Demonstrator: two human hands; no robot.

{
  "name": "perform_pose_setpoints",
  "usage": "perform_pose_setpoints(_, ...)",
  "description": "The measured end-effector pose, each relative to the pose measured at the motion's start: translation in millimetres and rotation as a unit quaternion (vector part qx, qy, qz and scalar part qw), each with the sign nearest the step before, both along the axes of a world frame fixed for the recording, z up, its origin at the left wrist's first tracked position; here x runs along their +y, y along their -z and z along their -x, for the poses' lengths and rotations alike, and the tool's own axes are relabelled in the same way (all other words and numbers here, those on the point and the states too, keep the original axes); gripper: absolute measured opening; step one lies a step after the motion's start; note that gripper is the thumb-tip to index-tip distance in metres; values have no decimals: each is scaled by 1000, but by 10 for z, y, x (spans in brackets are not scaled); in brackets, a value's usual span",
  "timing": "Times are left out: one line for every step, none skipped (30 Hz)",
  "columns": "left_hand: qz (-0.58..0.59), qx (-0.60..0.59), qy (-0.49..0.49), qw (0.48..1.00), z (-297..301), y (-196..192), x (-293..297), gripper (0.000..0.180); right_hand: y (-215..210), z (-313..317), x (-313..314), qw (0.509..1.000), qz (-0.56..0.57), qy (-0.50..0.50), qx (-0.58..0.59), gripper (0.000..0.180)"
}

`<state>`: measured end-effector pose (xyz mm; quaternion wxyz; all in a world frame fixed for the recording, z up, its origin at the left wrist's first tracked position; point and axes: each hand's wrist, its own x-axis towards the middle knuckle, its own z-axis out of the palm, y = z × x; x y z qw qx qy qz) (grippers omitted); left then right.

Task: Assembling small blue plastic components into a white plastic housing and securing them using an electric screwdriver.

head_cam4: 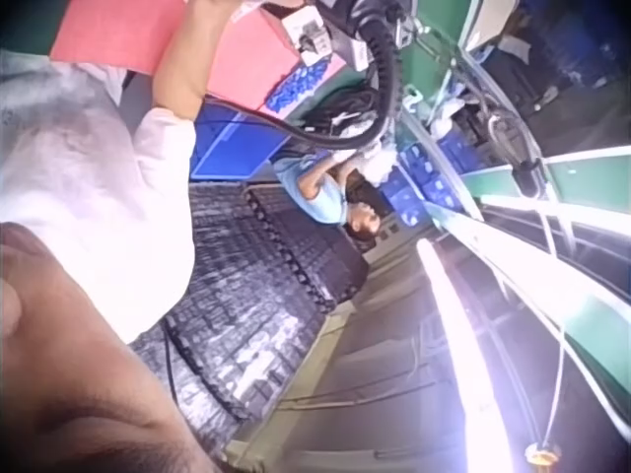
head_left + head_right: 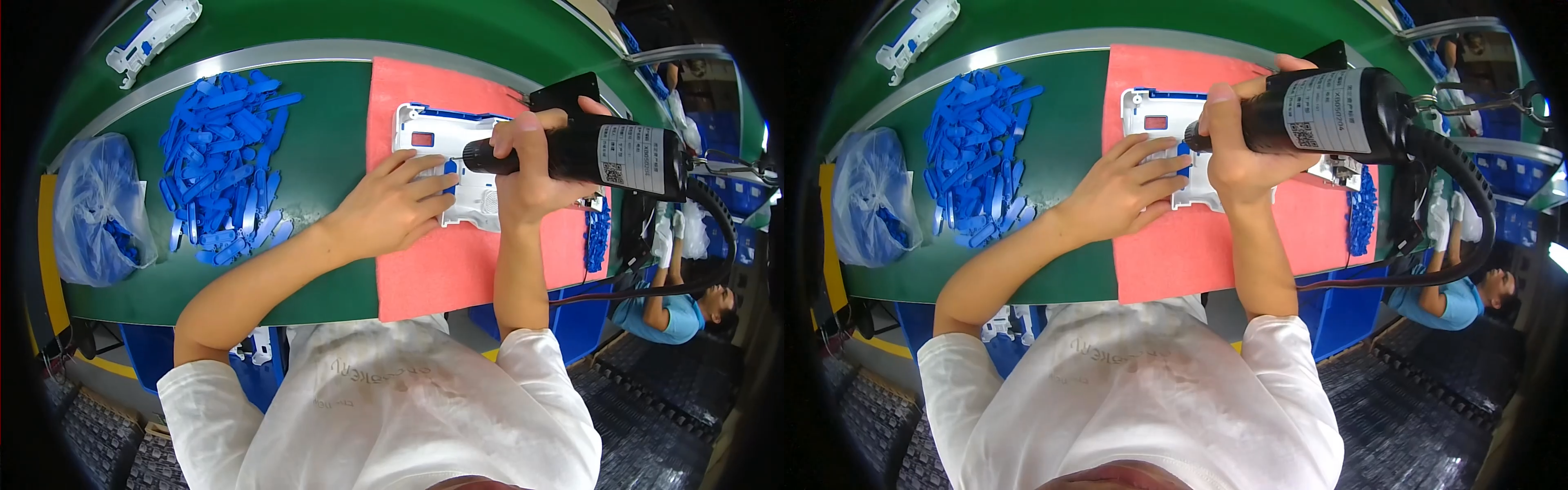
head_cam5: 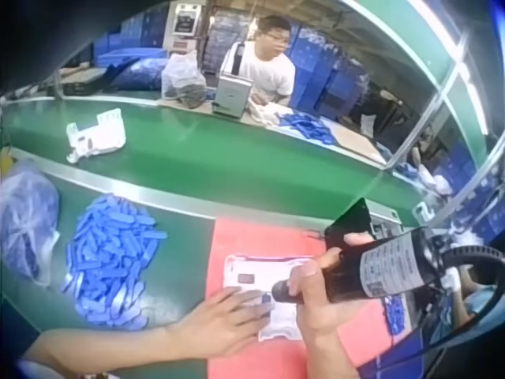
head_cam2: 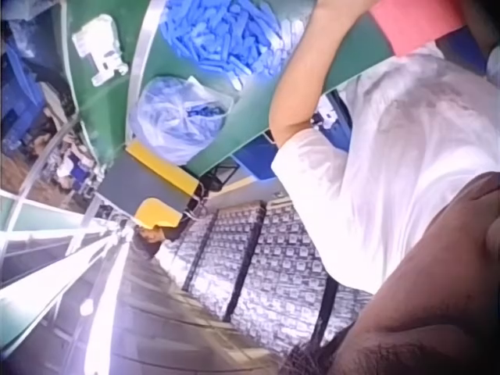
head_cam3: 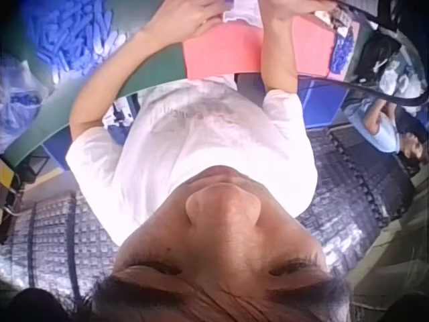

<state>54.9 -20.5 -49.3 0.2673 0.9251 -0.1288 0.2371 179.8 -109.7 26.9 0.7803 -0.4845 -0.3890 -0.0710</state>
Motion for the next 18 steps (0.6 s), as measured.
perform_pose_setpoints(6,8,4,1000,1,2,6,29,4,9,9,1000,5,-6,2,44)
perform_pose_setpoints(11,17,8,1000,4,6,8,34,8,19,19,1000,6,-7,3,44)
perform_pose_setpoints(13,17,7,1000,9,11,6,34,11,30,29,1000,10,-1,8,42)
perform_pose_setpoints(15,19,7,1000,14,17,14,35,16,39,44,1000,13,6,12,40)
perform_pose_setpoints(18,20,6,1000,20,23,22,35,19,47,48,1000,14,5,13,40)
perform_pose_setpoints(19,21,5,1000,26,28,31,35,20,54,46,998,55,12,-7,43)
perform_pose_setpoints(20,20,5,1000,23,27,30,35,19,52,28,995,96,22,-27,48)
perform_pose_setpoints(20,20,5,1000,21,23,28,35,38,30,24,995,96,24,-26,48)
perform_pose_setpoints(19,21,8,1000,17,19,27,35,72,-7,26,994,95,23,-50,46)
perform_pose_setpoints(22,21,7,1000,13,17,26,35,88,-29,25,992,95,22,-76,45)
perform_pose_setpoints(24,22,7,999,9,11,24,34,82,-28,20,992,91,19,-85,44)
perform_pose_setpoints(22,20,10,1000,3,6,22,34,73,-28,24,992,89,23,-87,44)
perform_pose_setpoints(21,15,4,1000,-1,11,22,30,68,-27,36,993,89,20,-69,43)
perform_pose_setpoints(20,10,-1,1000,-4,11,19,27,59,-17,42,995,89,18,-51,43)
perform_pose_setpoints(15,7,4,1000,3,6,15,27,51,8,47,994,95,28,-41,42)
perform_pose_setpoints(19,20,8,1000,1,0,38,28,57,3,51,993,99,30,-64,41)
perform_pose_setpoints(21,32,13,999,-6,-7,50,30,75,-8,46,990,103,34,-88,41)
perform_pose_setpoints(13,27,18,999,-10,2,37,30,91,14,18,988,101,74,-88,43)
